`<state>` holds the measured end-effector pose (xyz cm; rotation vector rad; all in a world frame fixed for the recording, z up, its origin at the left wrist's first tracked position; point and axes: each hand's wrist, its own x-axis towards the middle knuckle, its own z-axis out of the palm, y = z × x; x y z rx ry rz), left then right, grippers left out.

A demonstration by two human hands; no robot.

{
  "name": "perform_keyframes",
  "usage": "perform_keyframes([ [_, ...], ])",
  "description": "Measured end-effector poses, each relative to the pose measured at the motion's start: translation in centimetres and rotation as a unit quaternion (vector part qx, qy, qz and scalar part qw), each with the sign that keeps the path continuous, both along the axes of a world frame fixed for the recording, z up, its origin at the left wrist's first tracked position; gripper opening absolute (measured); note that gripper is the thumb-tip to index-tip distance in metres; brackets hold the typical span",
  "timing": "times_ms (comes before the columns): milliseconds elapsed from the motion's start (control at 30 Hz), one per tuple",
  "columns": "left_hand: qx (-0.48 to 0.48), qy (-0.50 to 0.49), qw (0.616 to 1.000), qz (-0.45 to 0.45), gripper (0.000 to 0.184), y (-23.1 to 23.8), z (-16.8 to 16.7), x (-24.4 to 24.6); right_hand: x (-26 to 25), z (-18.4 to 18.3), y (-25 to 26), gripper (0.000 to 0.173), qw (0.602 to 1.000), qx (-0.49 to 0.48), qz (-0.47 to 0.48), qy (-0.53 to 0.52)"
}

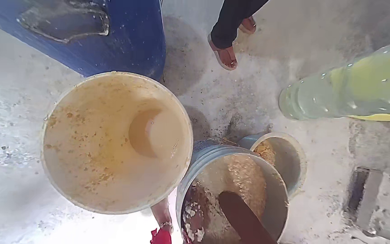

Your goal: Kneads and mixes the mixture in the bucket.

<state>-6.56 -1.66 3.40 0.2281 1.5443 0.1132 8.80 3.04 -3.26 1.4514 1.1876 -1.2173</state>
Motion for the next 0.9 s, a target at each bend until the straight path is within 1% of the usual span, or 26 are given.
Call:
perform_keyframes([
  [33, 0.015, 0.053, 0.996, -0.065, 0.029, 0.2, -1.5, 0.0, 0.7, 0.7, -0.5, 0.035, 0.998, 0.051, -0.007, 0.022],
  [67, 0.07, 0.144, 0.978, -0.135, 0.028, -1.1, -5.4, -0.1, 1.4, 1.2, -0.8, 0.036, 0.995, 0.092, -0.014, 0.044],
  [100, 0.138, 0.237, 0.941, -0.196, 0.029, -4.3, -11.0, -0.7, 2.0, 1.7, -1.0, 0.037, 0.991, 0.117, -0.014, 0.056],
  [133, 0.196, 0.32, 0.899, -0.224, 0.033, -8.4, -17.7, -1.7, 2.5, 2.2, -1.1, 0.039, 0.99, 0.127, -0.015, 0.062],
  [167, 0.217, 0.373, 0.868, -0.247, 0.037, -11.6, -23.2, -2.6, 3.0, 2.6, -1.2, 0.042, 0.988, 0.133, -0.03, 0.067],
  [200, 0.213, 0.406, 0.845, -0.277, 0.041, -13.2, -26.6, -3.2, 3.6, 3.2, -1.2, 0.045, 0.984, 0.139, -0.075, 0.079],
  [233, 0.197, 0.424, 0.827, -0.311, 0.043, -13.8, -28.1, -3.4, 4.3, 3.5, -1.2, 0.047, 0.976, 0.143, -0.139, 0.085],
  [267, 0.184, 0.432, 0.82, -0.328, 0.043, -13.7, -28.2, -3.2, 4.9, 3.6, -1.2, 0.048, 0.966, 0.148, -0.198, 0.078],
  [300, 0.165, 0.418, 0.83, -0.331, 0.042, -12.5, -26.2, -2.7, 5.2, 3.5, -1.2, 0.05, 0.958, 0.141, -0.242, 0.061],
  [333, 0.136, 0.384, 0.851, -0.331, 0.042, -10.6, -23.1, -2.4, 5.5, 3.4, -1.1, 0.052, 0.95, 0.13, -0.28, 0.048],
  [367, 0.105, 0.339, 0.875, -0.329, 0.043, -8.3, -19.4, -2.1, 5.8, 3.4, -0.8, 0.052, 0.945, 0.115, -0.305, 0.039],
  [400, 0.105, 0.33, 0.884, -0.315, 0.042, -6.6, -16.6, -1.7, 6.3, 3.2, -0.8, 0.051, 0.943, 0.103, -0.315, 0.033],
  [433, 0.119, 0.334, 0.891, -0.282, 0.041, -5.2, -14.2, -1.1, 6.7, 3.0, -0.9, 0.05, 0.936, 0.097, -0.337, 0.029],
  [500, 0.126, 0.339, 0.906, -0.222, 0.039, -2.8, -10.1, -0.3, 7.9, 1.9, -2.1, 0.046, 0.912, 0.118, -0.391, 0.032],
  [567, 0.094, 0.3, 0.934, -0.171, 0.039, -0.1, -5.5, 0.8, 9.5, 0.2, -4.0, 0.044, 0.905, 0.147, -0.395, 0.047],
  [600, 0.096, 0.277, 0.944, -0.154, 0.038, 0.3, -4.2, 1.5, 10.0, -0.5, -4.8, 0.042, 0.901, 0.156, -0.402, 0.046],
  [633, 0.127, 0.258, 0.95, -0.121, 0.036, -0.3, -3.7, 2.8, 10.3, -0.9, -5.4, 0.041, 0.9, 0.156, -0.405, 0.045],
  [667, 0.18, 0.242, 0.951, -0.07, 0.032, -1.7, -4.1, 4.2, 10.2, -0.6, -5.6, 0.04, 0.898, 0.156, -0.408, 0.052],
  [700, 0.189, 0.193, 0.962, -0.046, 0.03, -1.9, -3.6, 5.0, 10.1, -0.2, -5.9, 0.039, 0.892, 0.157, -0.42, 0.064],
  [733, 0.154, 0.127, 0.978, -0.061, 0.032, -1.0, -2.5, 5.0, 9.9, 0.4, -6.3, 0.038, 0.875, 0.167, -0.447, 0.085],
  [767, 0.137, 0.086, 0.983, -0.086, 0.032, -0.8, -2.0, 4.9, 9.6, 1.2, -6.7, 0.037, 0.854, 0.18, -0.476, 0.11],
  [800, 0.155, 0.067, 0.978, -0.122, 0.031, -1.5, -2.0, 5.2, 9.3, 1.9, -7.0, 0.036, 0.835, 0.194, -0.497, 0.134],
  [833, 0.19, 0.059, 0.966, -0.164, 0.031, -2.8, -2.1, 6.2, 9.3, 1.9, -7.3, 0.035, 0.819, 0.189, -0.518, 0.159],
  [867, 0.222, 0.067, 0.956, -0.181, 0.033, -4.3, -2.7, 7.5, 9.4, 1.8, -7.5, 0.035, 0.806, 0.177, -0.535, 0.182],
  [900, 0.172, 0.025, 0.961, -0.217, 0.038, -3.6, -2.2, 8.0, 9.1, 1.9, -7.0, 0.034, 0.797, 0.162, -0.549, 0.192],
])
